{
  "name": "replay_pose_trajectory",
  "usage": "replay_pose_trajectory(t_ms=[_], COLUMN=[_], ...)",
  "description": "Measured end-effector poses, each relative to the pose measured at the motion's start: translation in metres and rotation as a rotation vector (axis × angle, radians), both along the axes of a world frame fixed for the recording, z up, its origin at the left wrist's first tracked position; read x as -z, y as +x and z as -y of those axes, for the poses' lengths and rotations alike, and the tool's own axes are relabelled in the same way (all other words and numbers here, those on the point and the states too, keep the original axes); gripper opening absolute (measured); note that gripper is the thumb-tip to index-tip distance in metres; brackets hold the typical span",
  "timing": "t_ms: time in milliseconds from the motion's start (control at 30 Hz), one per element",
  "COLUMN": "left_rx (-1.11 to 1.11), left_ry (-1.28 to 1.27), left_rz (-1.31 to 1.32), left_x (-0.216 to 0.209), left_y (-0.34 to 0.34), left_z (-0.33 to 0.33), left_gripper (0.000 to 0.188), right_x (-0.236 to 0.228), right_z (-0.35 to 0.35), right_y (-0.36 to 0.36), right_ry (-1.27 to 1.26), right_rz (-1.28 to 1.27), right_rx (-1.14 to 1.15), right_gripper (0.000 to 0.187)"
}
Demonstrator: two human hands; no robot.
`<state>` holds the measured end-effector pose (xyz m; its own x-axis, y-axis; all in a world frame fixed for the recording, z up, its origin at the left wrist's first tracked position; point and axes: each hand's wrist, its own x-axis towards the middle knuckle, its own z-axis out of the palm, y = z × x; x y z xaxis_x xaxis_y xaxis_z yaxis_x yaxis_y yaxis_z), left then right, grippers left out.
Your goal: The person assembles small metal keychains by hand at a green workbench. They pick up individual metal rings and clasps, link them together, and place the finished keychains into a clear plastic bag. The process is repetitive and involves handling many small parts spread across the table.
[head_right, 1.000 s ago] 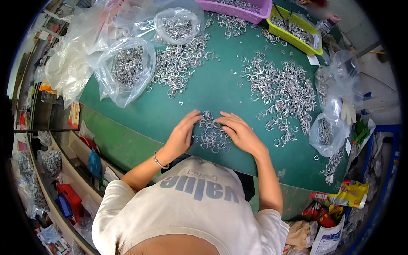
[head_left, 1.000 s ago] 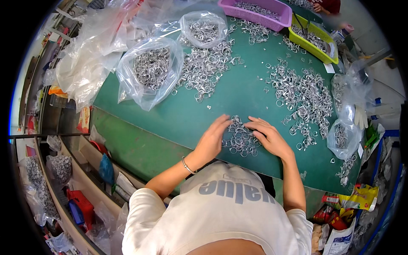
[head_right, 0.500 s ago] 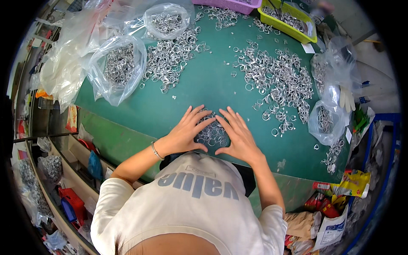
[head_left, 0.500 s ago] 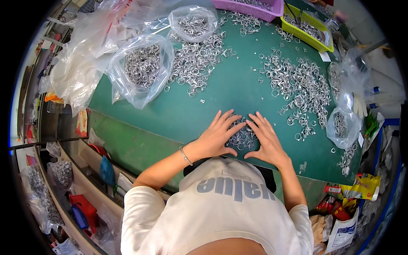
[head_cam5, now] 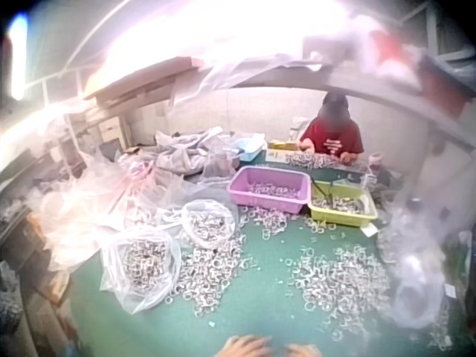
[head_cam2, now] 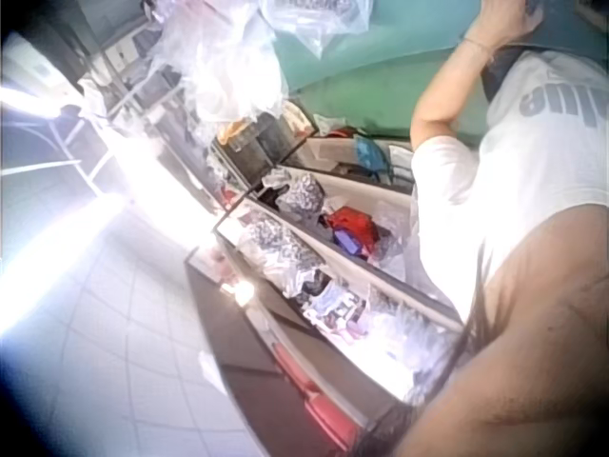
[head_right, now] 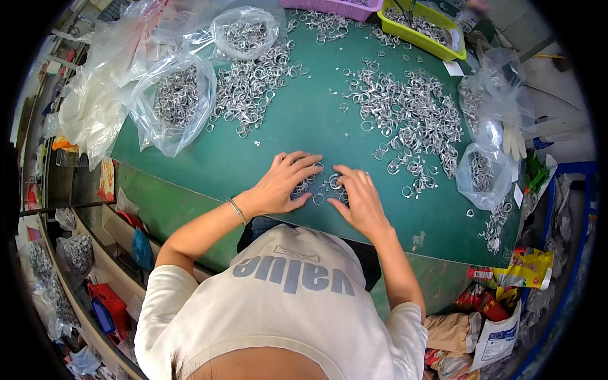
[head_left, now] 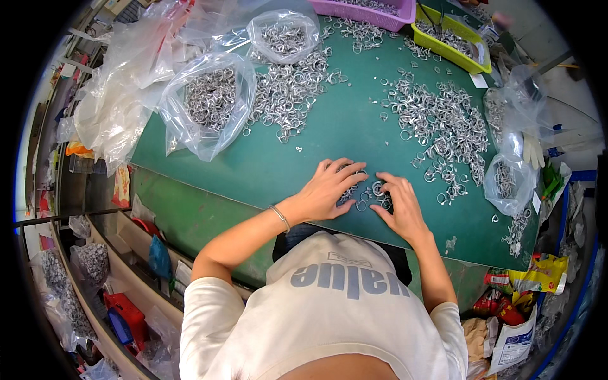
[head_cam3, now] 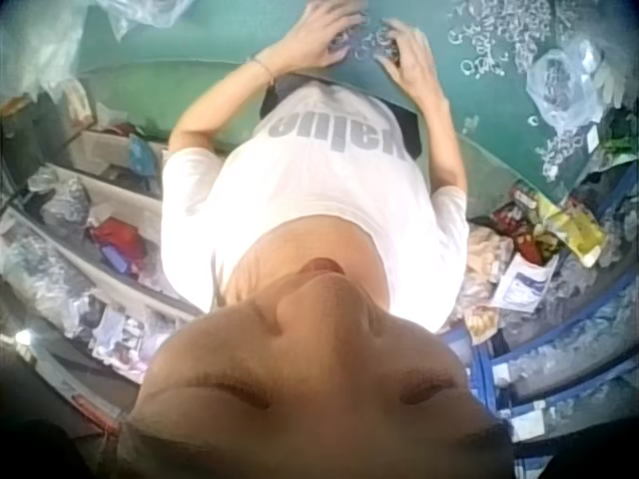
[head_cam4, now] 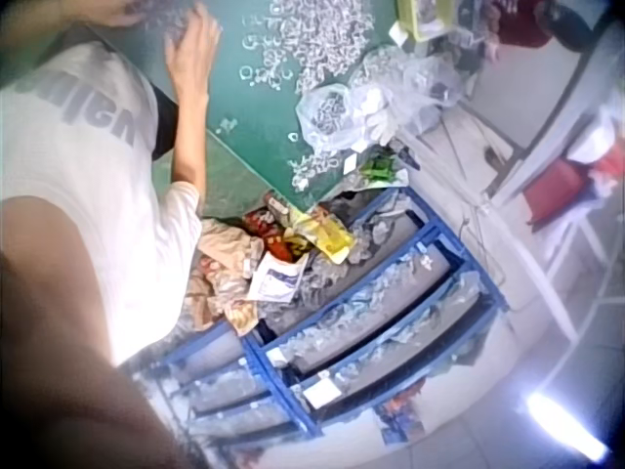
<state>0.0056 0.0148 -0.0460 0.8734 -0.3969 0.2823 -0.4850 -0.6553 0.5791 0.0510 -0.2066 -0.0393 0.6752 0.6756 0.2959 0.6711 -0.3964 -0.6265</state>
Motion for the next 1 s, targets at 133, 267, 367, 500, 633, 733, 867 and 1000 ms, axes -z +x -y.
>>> replay_pose_trajectory(t_ms=[133, 267, 367, 500, 633, 733, 867, 1000], left_rx=[0.007, -0.011, -0.022, -0.046, -0.172, -0.374, -0.329, -0.174], left_ry=[0.050, 0.006, -0.010, 0.007, -0.033, -0.044, -1.395, -1.923], left_rz=[0.052, 0.044, 0.044, 0.040, 0.189, 0.277, -0.933, -1.498], left_x=[0.007, 0.016, 0.017, 0.018, 0.001, -0.028, -0.037, -0.021], left_y=[0.001, 0.002, 0.004, 0.006, 0.013, 0.008, -0.032, -0.064], left_z=[0.000, -0.002, -0.002, -0.003, 0.004, 0.016, 0.035, 0.035], left_gripper=[0.039, 0.030, 0.025, 0.025, 0.029, 0.024, 0.026, 0.034], right_x=[0.005, 0.015, 0.021, 0.016, 0.007, -0.012, -0.035, -0.045], right_z=[0.002, 0.005, 0.008, 0.005, 0.000, -0.016, -0.042, -0.047], right_y=[-0.004, -0.007, -0.004, 0.000, 0.014, 0.008, -0.019, -0.044], right_ry=[-0.138, -0.155, -0.066, 0.239, 0.767, 1.038, 0.698, 0.291], right_rz=[0.094, 0.196, 0.238, -0.023, -0.838, -1.148, -0.705, -0.271], right_rx=[-0.010, 0.011, 0.052, 0.269, 0.472, 0.428, 0.261, -0.170], right_gripper=[0.026, 0.021, 0.014, 0.006, 0.006, 0.009, 0.009, 0.020])
